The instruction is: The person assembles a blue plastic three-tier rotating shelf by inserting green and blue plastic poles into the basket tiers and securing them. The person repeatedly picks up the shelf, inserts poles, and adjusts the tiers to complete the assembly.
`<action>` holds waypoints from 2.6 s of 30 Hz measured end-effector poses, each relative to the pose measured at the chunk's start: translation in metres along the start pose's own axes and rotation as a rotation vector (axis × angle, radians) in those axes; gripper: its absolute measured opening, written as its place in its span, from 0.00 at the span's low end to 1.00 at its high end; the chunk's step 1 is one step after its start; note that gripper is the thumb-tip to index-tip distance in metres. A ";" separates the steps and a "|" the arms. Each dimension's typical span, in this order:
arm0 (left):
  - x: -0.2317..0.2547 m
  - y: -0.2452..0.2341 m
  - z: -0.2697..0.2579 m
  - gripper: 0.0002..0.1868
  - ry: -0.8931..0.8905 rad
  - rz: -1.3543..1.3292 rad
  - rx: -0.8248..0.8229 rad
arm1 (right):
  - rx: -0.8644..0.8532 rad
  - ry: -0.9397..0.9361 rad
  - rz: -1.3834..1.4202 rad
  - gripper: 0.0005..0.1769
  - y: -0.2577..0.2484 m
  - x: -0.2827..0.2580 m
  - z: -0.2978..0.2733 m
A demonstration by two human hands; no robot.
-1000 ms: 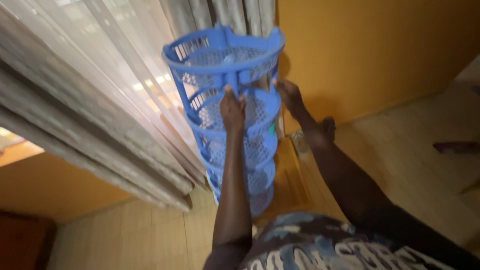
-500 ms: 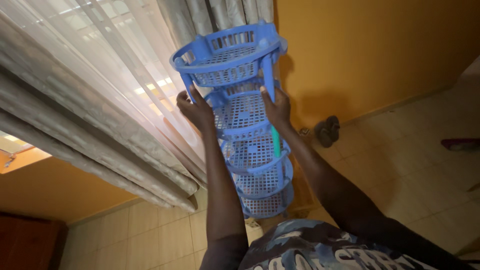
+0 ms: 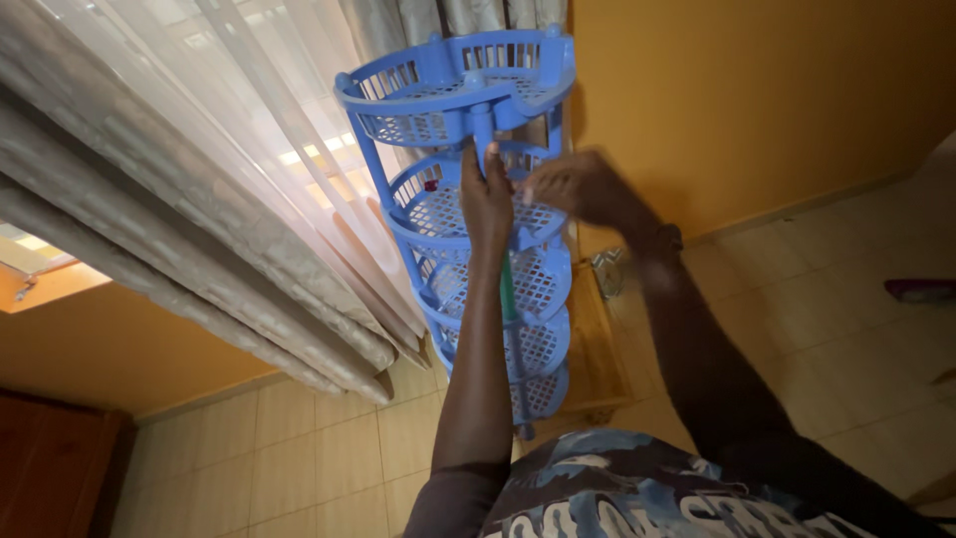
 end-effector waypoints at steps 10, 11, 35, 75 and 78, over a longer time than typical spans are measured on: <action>0.014 0.012 -0.011 0.25 0.241 0.019 0.074 | -0.249 -0.041 0.011 0.38 0.018 -0.082 0.135; 0.011 0.010 -0.011 0.25 0.210 0.042 0.063 | -0.330 0.032 -0.053 0.40 0.029 -0.075 0.143; -0.031 -0.024 0.054 0.22 0.182 -0.274 -0.059 | 0.804 -0.420 -0.253 0.20 -0.042 -0.030 0.037; 0.050 -0.133 0.060 0.22 0.634 0.032 0.250 | 0.002 0.743 0.836 0.34 0.006 0.056 0.049; 0.075 -0.121 0.054 0.23 0.631 0.267 0.182 | -0.078 0.509 0.881 0.34 0.003 0.039 0.071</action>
Point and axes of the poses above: each hand's wrist, its own z-axis towards the middle knuckle, its own y-axis out of the palm, x = y × z, the point moved 9 cm from there along z, towards the middle knuckle, and after that the axes turned 3 degrees about x, right-handed, at the moved point
